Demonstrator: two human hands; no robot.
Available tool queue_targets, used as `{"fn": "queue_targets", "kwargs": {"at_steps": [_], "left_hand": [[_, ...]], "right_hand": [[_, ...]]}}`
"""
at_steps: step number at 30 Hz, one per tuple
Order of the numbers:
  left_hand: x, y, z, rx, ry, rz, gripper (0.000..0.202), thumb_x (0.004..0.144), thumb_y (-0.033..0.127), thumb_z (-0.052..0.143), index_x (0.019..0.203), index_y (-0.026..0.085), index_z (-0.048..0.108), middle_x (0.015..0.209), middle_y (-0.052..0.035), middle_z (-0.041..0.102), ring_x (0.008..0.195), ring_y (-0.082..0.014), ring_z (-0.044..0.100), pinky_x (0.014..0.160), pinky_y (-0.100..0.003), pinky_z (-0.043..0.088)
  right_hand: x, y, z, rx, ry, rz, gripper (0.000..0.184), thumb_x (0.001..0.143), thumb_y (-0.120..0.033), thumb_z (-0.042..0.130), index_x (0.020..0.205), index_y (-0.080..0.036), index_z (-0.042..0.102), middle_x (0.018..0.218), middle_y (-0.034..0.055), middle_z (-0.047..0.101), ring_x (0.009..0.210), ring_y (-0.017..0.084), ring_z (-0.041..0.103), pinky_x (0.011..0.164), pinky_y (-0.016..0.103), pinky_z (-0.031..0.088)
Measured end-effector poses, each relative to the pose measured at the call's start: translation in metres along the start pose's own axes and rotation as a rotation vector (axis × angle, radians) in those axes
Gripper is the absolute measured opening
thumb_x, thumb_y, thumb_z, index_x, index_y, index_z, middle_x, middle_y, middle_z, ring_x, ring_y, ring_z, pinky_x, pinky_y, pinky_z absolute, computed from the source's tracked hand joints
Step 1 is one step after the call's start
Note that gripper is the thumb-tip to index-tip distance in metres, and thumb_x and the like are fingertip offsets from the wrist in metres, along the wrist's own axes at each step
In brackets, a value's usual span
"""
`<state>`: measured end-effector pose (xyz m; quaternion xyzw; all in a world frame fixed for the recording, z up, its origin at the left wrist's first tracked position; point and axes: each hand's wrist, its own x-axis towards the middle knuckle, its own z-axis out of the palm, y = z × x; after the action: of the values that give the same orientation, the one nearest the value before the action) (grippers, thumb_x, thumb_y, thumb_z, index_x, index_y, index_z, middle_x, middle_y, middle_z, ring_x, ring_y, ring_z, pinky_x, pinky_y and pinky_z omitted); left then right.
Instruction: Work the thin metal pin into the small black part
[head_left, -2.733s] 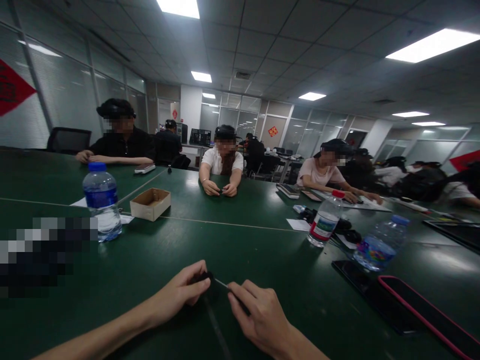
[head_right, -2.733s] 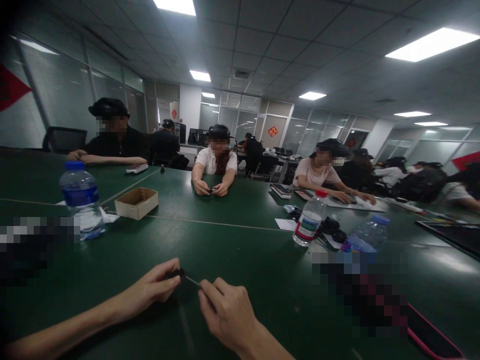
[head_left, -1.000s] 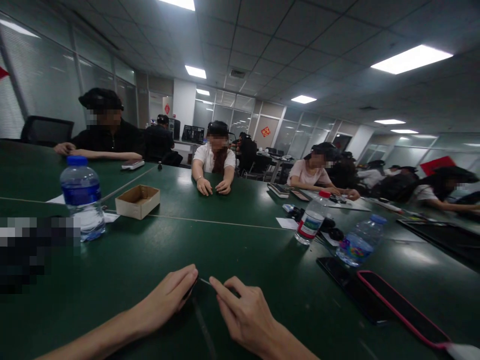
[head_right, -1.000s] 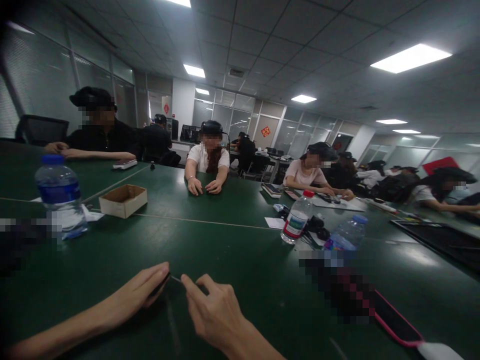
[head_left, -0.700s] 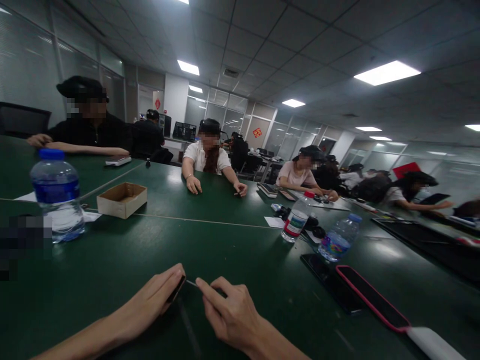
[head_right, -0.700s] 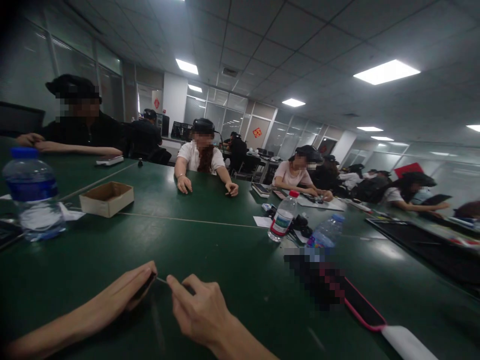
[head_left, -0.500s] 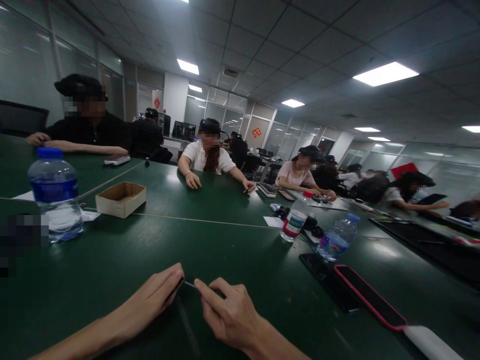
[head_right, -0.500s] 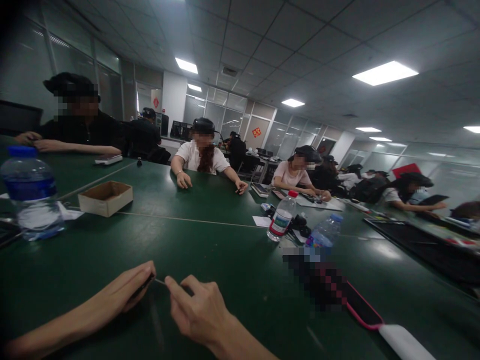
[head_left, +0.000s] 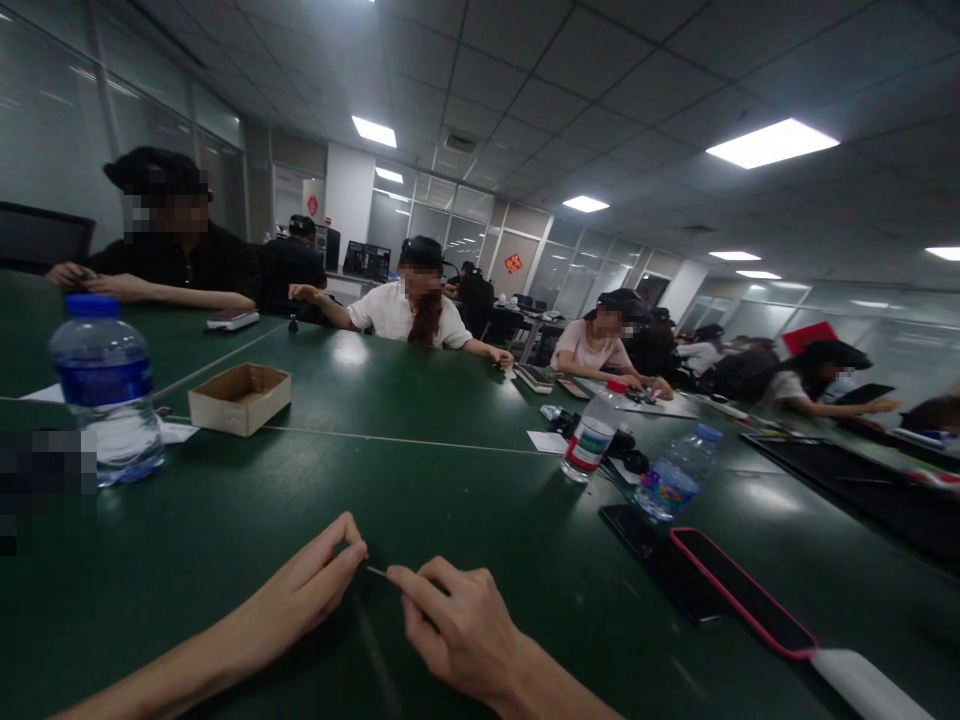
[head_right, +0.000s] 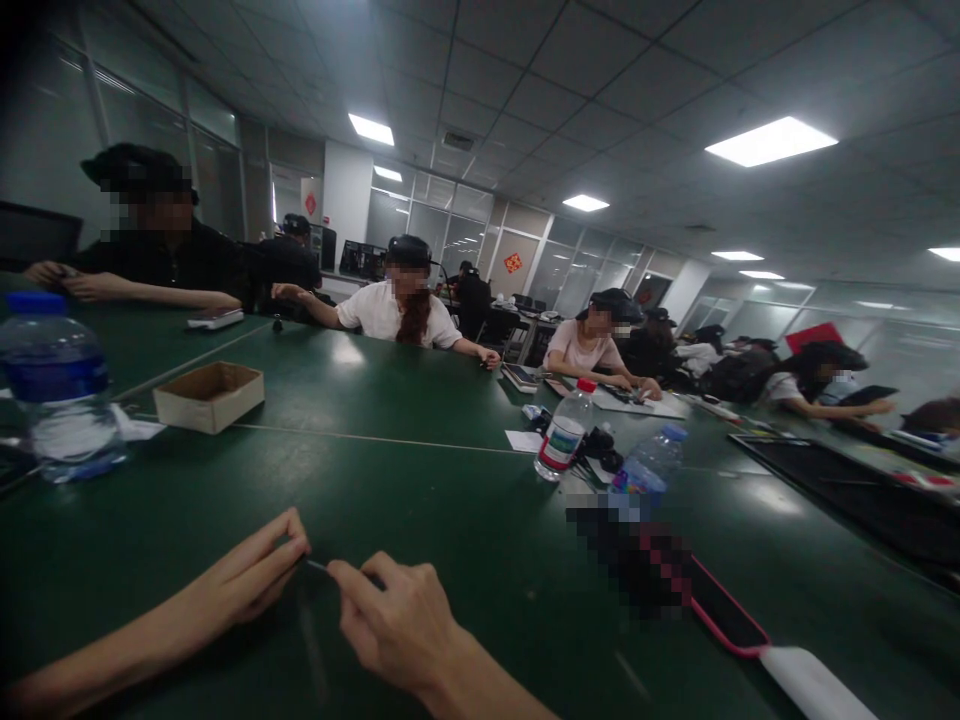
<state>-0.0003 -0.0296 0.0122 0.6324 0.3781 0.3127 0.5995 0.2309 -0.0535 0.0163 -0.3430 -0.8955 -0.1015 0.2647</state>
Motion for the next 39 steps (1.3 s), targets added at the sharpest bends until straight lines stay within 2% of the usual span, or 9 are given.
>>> {"fn": "queue_targets", "kwargs": {"at_steps": [12,19,22,25,31,35,39], "left_hand": [[-0.002,0.005,-0.002,-0.126,-0.090,-0.026,0.037,0.092,0.057,0.043,0.087,0.021,0.040,0.063,0.0076,0.030,0.053,-0.0081,0.027,0.046,-0.020,0.018],[-0.003,0.007,-0.007,-0.039,-0.164,-0.057,0.039,0.090,0.059,0.044,0.087,0.020,0.043,0.066,0.0065,0.033,0.053,-0.0080,0.028,0.046,-0.020,0.019],[-0.003,0.010,-0.005,0.067,-0.235,0.013,0.040,0.091,0.057,0.045,0.083,0.018,0.045,0.069,0.0045,0.038,0.059,-0.0088,0.033,0.052,-0.020,0.027],[-0.003,0.011,-0.002,0.061,-0.278,0.047,0.039,0.092,0.055,0.045,0.084,0.018,0.047,0.070,0.0038,0.040,0.061,-0.0091,0.035,0.054,-0.021,0.029],[0.003,0.004,-0.004,-0.122,-0.171,-0.026,0.036,0.094,0.056,0.038,0.094,0.020,0.045,0.060,0.0079,0.031,0.048,-0.0075,0.024,0.044,-0.020,0.017],[0.005,0.003,-0.003,-0.205,-0.128,-0.002,0.035,0.096,0.056,0.034,0.096,0.022,0.041,0.054,0.0093,0.030,0.045,-0.0082,0.024,0.043,-0.021,0.019],[0.005,0.004,-0.003,-0.226,-0.133,0.005,0.033,0.096,0.056,0.035,0.095,0.023,0.039,0.055,0.0092,0.032,0.045,-0.0079,0.025,0.043,-0.020,0.020]], "right_hand": [[-0.003,0.001,-0.007,-0.008,-0.054,-0.090,0.038,0.096,-0.022,0.044,0.133,-0.021,0.053,0.090,0.0049,0.067,0.064,0.012,0.060,0.048,0.023,0.041],[-0.006,0.004,-0.008,-0.027,-0.084,-0.166,0.041,0.094,-0.023,0.048,0.134,-0.022,0.051,0.091,0.0046,0.067,0.062,0.012,0.060,0.047,0.023,0.041],[-0.002,-0.001,-0.008,-0.015,-0.138,-0.278,0.039,0.092,-0.024,0.051,0.131,-0.023,0.054,0.089,0.0026,0.067,0.057,0.010,0.056,0.043,0.021,0.037],[0.002,-0.006,-0.008,0.002,-0.142,-0.338,0.038,0.091,-0.023,0.051,0.129,-0.022,0.055,0.086,0.0015,0.066,0.055,0.010,0.054,0.042,0.021,0.035],[0.001,-0.003,-0.004,0.040,-0.028,-0.140,0.036,0.097,-0.022,0.046,0.132,-0.020,0.053,0.090,0.0052,0.068,0.067,0.013,0.063,0.050,0.022,0.043],[0.004,0.000,-0.002,0.115,-0.008,-0.015,0.034,0.100,-0.023,0.042,0.132,-0.017,0.052,0.090,0.0062,0.068,0.070,0.013,0.064,0.051,0.022,0.044],[0.006,-0.001,-0.002,0.134,-0.033,0.016,0.034,0.100,-0.023,0.041,0.132,-0.017,0.053,0.091,0.0067,0.067,0.069,0.013,0.063,0.051,0.022,0.044]]}}
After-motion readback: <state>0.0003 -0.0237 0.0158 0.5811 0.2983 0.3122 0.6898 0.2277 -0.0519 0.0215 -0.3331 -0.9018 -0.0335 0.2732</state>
